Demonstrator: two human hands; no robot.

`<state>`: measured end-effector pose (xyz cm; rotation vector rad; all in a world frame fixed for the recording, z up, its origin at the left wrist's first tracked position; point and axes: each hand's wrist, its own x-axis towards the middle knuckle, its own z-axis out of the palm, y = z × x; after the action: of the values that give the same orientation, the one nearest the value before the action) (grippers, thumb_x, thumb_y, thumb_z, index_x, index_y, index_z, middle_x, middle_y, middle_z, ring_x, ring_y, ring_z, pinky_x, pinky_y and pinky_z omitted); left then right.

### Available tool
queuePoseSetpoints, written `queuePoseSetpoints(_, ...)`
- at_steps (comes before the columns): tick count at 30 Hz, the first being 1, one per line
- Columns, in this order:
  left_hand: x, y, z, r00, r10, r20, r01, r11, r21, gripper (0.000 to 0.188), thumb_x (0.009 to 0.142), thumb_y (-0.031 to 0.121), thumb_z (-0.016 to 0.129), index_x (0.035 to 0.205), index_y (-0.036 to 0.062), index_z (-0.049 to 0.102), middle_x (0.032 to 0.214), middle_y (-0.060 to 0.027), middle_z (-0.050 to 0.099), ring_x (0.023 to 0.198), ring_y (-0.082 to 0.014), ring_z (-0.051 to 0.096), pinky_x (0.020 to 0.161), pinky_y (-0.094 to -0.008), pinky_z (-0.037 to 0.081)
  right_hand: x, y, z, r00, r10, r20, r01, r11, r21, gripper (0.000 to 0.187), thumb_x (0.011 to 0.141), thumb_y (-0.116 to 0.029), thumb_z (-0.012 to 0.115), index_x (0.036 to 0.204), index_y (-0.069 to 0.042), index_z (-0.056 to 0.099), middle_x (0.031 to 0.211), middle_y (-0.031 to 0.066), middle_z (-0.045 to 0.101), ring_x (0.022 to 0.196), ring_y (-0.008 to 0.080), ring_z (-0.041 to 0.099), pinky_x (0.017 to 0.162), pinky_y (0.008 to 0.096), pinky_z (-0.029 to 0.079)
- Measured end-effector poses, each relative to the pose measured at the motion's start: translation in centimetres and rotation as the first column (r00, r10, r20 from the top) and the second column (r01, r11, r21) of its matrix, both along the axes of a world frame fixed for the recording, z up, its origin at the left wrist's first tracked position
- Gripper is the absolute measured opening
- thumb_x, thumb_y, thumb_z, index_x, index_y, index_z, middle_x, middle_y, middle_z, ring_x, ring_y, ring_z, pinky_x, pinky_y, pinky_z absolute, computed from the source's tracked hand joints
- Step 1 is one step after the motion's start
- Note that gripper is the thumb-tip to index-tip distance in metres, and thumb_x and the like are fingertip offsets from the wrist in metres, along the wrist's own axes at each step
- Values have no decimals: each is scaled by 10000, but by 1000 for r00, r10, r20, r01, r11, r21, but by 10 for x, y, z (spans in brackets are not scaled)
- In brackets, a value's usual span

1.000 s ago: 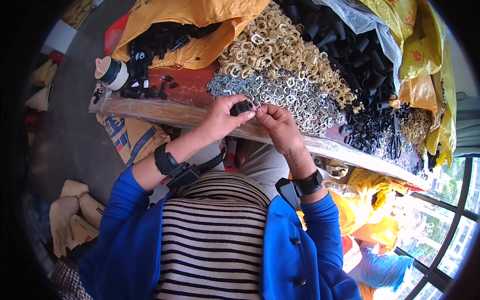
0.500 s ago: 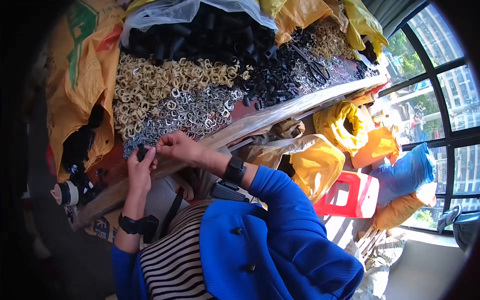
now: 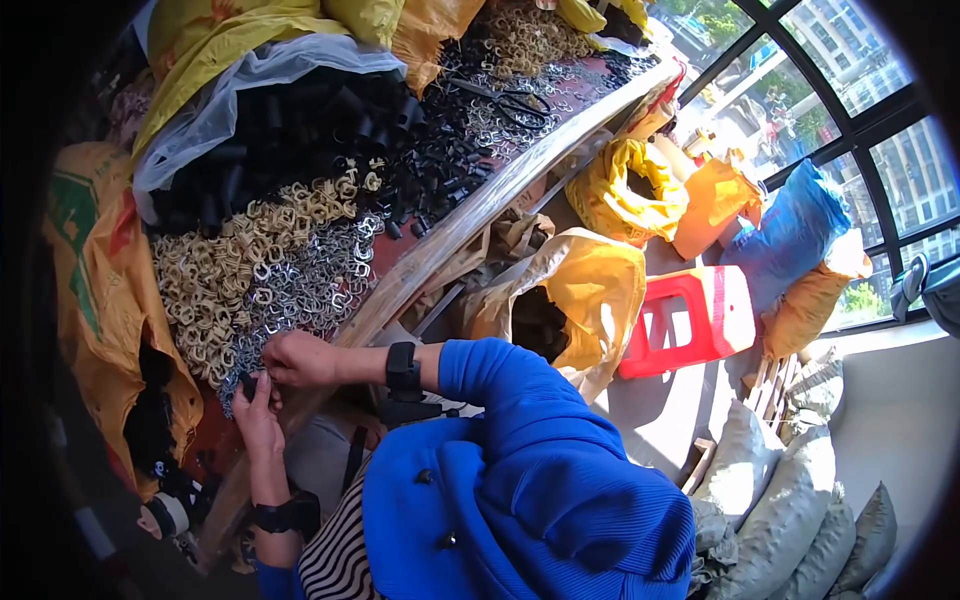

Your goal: Sorting and inspecting small metal hardware components at a workbench in a factory setting.

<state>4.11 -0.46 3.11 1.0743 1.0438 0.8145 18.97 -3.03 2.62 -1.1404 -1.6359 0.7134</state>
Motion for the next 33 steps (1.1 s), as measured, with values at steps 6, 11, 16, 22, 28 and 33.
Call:
queuePoseSetpoints(6,0,5,-3,999,-9,-34,10,999,37,98,765,117,560,794,58,487,611,18,475,502,-51,419,447,-171,318,5,4,-4,994,-22,-109,8,992,-127,122,636,-117,527,663,0,505,624,147,504,577,298,506,518,354,403)
queuePoseSetpoints(11,0,7,-2,1000,15,-24,-15,1000,18,89,767,113,556,796,59,491,620,20,475,508,-48,418,451,-169,319,6,6,-10,992,-55,-113,42,993,-108,116,628,-110,517,659,0,506,606,145,506,555,301,505,505,353,405)
queuePoseSetpoints(16,3,6,3,999,35,-36,-35,999,-3,86,767,114,556,807,64,498,651,25,484,520,-45,423,457,-170,320,3,6,-12,995,-74,-62,69,995,-75,116,633,-113,514,651,0,500,628,151,506,588,309,508,527,360,410)
queuePoseSetpoints(22,2,5,3,1000,21,3,-21,1000,-3,98,766,113,558,831,73,496,670,29,491,530,-46,429,462,-171,322,-1,1,0,999,-40,-27,39,999,-28,127,648,-125,515,643,-3,480,666,161,501,641,324,502,568,377,409)
queuePoseSetpoints(28,1,3,4,998,41,48,-38,998,-51,120,762,105,565,853,81,490,679,27,501,544,-49,445,481,-165,336,-6,-1,1,998,-38,53,37,999,30,142,663,-135,515,663,-5,459,695,155,489,657,331,497,588,391,409)
queuePoseSetpoints(33,-2,3,4,997,27,68,-23,998,-60,97,772,97,548,859,90,504,715,32,513,573,-47,455,504,-159,351,-7,-1,0,994,-44,102,40,998,45,145,666,-143,520,676,-13,456,716,143,475,643,324,499,567,389,417)
